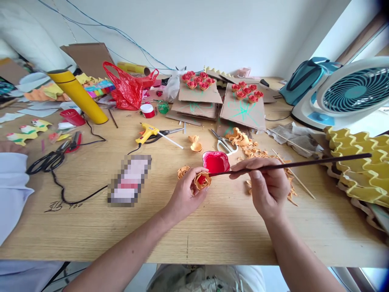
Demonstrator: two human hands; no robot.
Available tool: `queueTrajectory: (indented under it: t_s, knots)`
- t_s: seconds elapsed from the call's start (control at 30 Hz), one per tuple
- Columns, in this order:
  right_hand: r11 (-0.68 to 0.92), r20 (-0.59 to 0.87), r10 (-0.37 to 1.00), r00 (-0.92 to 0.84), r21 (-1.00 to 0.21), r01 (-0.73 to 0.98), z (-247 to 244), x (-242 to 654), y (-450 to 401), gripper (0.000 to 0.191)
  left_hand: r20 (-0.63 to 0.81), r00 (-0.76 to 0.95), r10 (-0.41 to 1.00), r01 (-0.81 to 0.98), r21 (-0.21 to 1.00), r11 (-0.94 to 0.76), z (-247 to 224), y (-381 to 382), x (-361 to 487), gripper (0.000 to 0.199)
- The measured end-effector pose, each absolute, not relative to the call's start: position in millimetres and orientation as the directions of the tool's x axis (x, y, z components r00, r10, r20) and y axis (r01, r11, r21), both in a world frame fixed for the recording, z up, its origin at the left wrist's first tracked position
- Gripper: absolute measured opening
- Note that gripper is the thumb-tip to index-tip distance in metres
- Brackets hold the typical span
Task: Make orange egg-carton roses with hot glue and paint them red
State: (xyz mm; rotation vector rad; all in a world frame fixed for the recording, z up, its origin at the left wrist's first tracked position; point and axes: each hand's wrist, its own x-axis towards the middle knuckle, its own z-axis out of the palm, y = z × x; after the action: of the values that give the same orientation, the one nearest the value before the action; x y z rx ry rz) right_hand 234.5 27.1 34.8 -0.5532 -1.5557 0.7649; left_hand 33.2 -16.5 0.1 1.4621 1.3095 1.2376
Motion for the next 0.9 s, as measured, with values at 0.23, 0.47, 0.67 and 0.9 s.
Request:
queueTrajectory:
  t_s: [0.23,0.47,0.67,0.9]
  knots:
    - [0.694,0.679,0.644,-0.352,-0.712,-0.104,30,232,23,0.014,0.141,0.022,0.990,0.234,0.962,-0.142,-2,-16,33,0.038]
    - [0.732,0.722,0.616,-0.314,-0.672,-0.109,31,236,27,0.016,0.135,0.039,0.990,0.202,0.969,-0.140,-5,-16,32,0.038]
    - [0.708,0.693,0.657,-0.297,-0.703,-0.075,30,236,28,0.014,0.152,0.042,0.987,0.177,0.971,-0.157,-4,-15,32,0.035]
    - [0.685,0.681,0.728,-0.082,-0.727,0.045,31,242,43,0.007,0.129,0.033,0.991,0.089,0.987,-0.132,-1,-14,32,0.031]
